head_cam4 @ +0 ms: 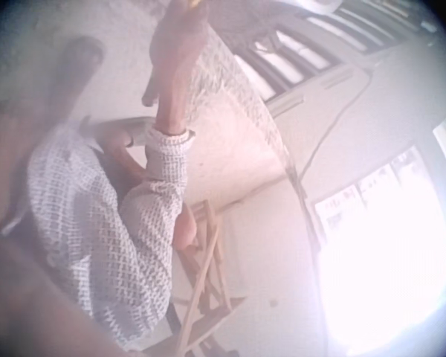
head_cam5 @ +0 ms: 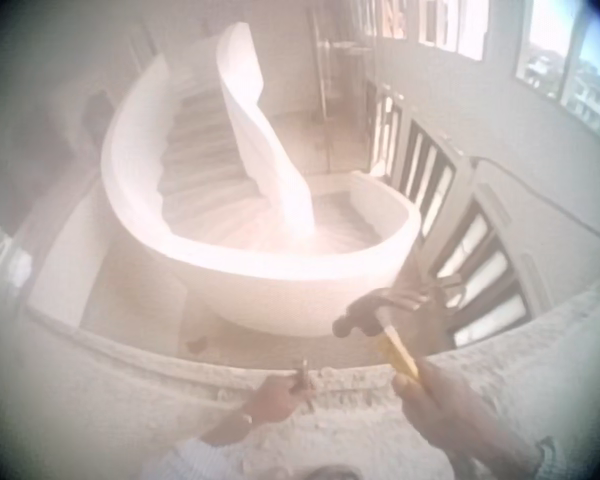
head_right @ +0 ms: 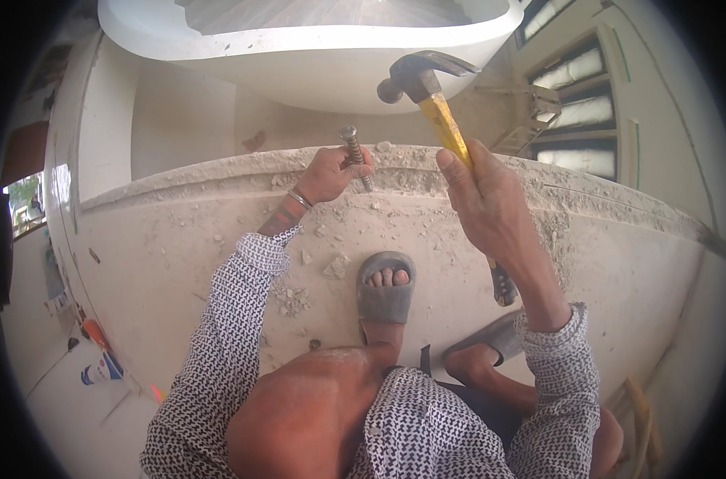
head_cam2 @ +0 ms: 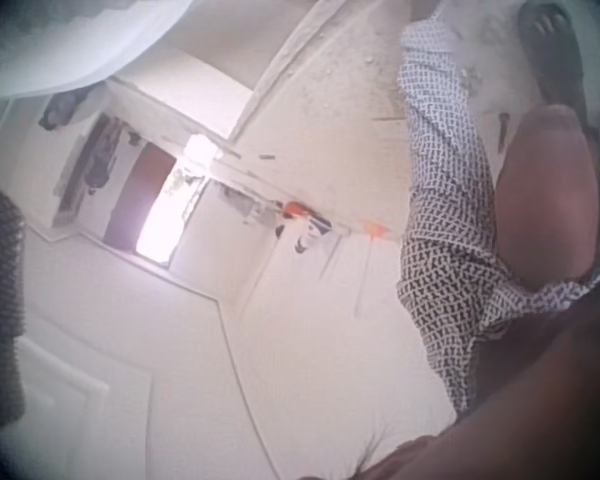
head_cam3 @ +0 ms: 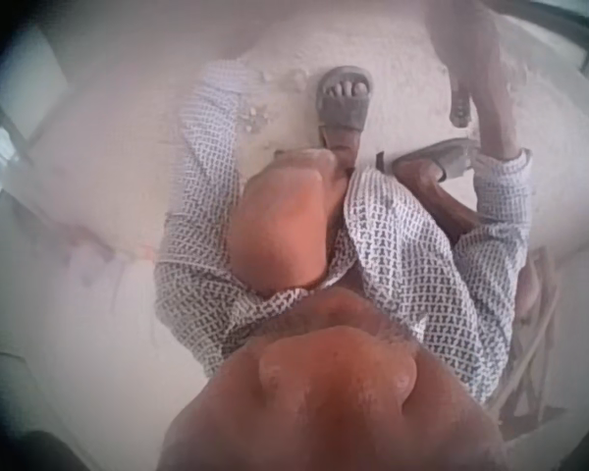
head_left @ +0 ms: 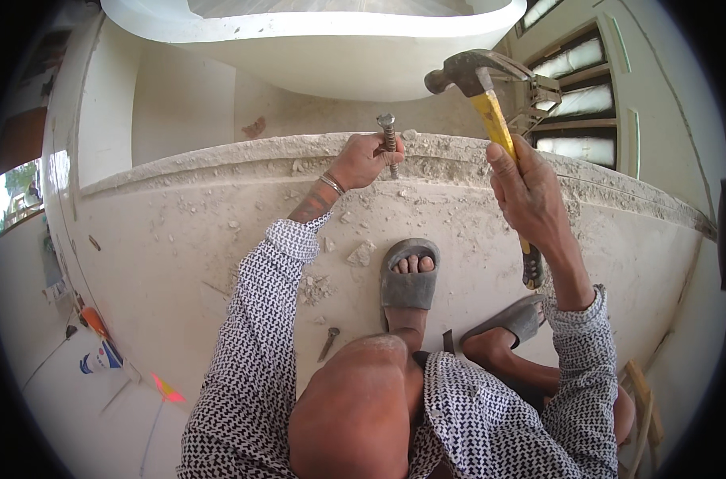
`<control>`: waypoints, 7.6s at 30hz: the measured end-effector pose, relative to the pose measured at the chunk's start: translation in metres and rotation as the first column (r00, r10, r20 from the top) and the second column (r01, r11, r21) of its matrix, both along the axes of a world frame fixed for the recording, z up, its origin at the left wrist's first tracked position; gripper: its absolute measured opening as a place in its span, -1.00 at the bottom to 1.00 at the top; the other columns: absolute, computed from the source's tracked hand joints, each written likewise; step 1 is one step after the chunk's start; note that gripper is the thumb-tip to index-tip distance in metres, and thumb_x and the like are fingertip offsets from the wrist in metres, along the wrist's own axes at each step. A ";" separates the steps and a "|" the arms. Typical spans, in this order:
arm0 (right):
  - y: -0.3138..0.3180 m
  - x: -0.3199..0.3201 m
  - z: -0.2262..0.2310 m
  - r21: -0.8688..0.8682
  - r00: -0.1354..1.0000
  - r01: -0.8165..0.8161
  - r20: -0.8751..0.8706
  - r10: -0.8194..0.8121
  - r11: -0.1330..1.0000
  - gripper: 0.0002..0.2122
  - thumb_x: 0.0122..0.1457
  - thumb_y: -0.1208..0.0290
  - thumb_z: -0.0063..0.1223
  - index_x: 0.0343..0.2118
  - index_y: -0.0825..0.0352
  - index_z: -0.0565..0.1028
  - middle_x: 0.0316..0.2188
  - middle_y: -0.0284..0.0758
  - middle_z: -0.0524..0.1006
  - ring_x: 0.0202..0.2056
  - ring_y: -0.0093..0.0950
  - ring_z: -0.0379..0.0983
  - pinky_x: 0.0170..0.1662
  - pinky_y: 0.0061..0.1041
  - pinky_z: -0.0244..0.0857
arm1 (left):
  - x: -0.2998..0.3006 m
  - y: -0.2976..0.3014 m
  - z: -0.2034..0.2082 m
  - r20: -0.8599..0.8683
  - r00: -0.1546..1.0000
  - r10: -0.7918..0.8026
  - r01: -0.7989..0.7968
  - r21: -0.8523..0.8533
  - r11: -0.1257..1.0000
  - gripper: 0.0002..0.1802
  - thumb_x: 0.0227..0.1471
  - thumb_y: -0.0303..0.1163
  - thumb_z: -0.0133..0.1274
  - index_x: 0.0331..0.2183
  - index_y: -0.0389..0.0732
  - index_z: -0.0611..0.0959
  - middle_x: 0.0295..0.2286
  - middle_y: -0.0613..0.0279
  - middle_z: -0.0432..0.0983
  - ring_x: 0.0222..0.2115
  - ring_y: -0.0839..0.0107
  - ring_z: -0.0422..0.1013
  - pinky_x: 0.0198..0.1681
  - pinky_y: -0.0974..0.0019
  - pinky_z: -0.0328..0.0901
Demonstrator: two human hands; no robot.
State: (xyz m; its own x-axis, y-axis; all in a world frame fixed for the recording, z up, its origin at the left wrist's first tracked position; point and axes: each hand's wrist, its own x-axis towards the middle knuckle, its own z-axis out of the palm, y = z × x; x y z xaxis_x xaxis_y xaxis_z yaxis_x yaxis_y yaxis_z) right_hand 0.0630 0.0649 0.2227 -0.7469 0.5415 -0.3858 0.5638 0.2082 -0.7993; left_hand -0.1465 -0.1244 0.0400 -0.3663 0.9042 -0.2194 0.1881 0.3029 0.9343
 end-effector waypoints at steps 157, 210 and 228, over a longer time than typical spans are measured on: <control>0.014 -0.032 0.068 0.309 0.822 0.103 -0.562 0.094 0.946 -0.59 0.45 0.06 -0.12 -0.23 0.41 0.47 -0.68 -0.53 0.32 -0.72 -0.67 0.21 -0.71 -0.63 0.09 | 0.036 0.019 -0.016 -0.137 0.991 0.000 0.012 0.087 0.996 -0.85 0.10 -0.36 0.25 -0.33 -0.22 0.67 -0.52 0.16 0.62 -0.50 0.42 0.55 -0.35 0.31 0.41; 0.026 -0.050 0.022 0.228 0.977 -0.023 -0.201 0.070 0.973 -0.58 0.45 0.09 -0.12 -0.21 0.44 0.54 -0.73 -0.46 0.32 -0.73 -0.62 0.24 -0.71 -0.46 0.09 | 0.024 0.021 -0.030 -0.131 0.991 -0.031 0.032 0.007 0.999 -0.78 0.04 -0.25 0.29 -0.31 -0.17 0.69 -0.50 0.13 0.66 -0.48 0.27 0.59 -0.35 0.22 0.41; 0.044 -0.058 0.066 0.273 0.970 -0.018 -0.228 0.083 0.962 -0.58 0.43 0.06 -0.10 -0.10 0.42 0.51 -0.64 -0.54 0.35 -0.73 -0.80 0.19 -0.78 -0.73 0.05 | 0.027 0.033 -0.030 -0.025 0.999 0.025 -0.024 0.037 0.999 -0.79 0.06 -0.31 0.29 -0.29 -0.21 0.70 -0.48 0.20 0.67 -0.47 0.43 0.57 -0.32 0.30 0.41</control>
State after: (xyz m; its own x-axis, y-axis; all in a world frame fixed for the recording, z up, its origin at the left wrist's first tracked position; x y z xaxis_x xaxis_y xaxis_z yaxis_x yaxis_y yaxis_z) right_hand 0.0048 0.1092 0.2884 -0.8276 0.5597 -0.0430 0.3502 0.4550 -0.8187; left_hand -0.1199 -0.0918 0.0104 -0.3933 0.9024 -0.1763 0.2054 0.2732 0.9398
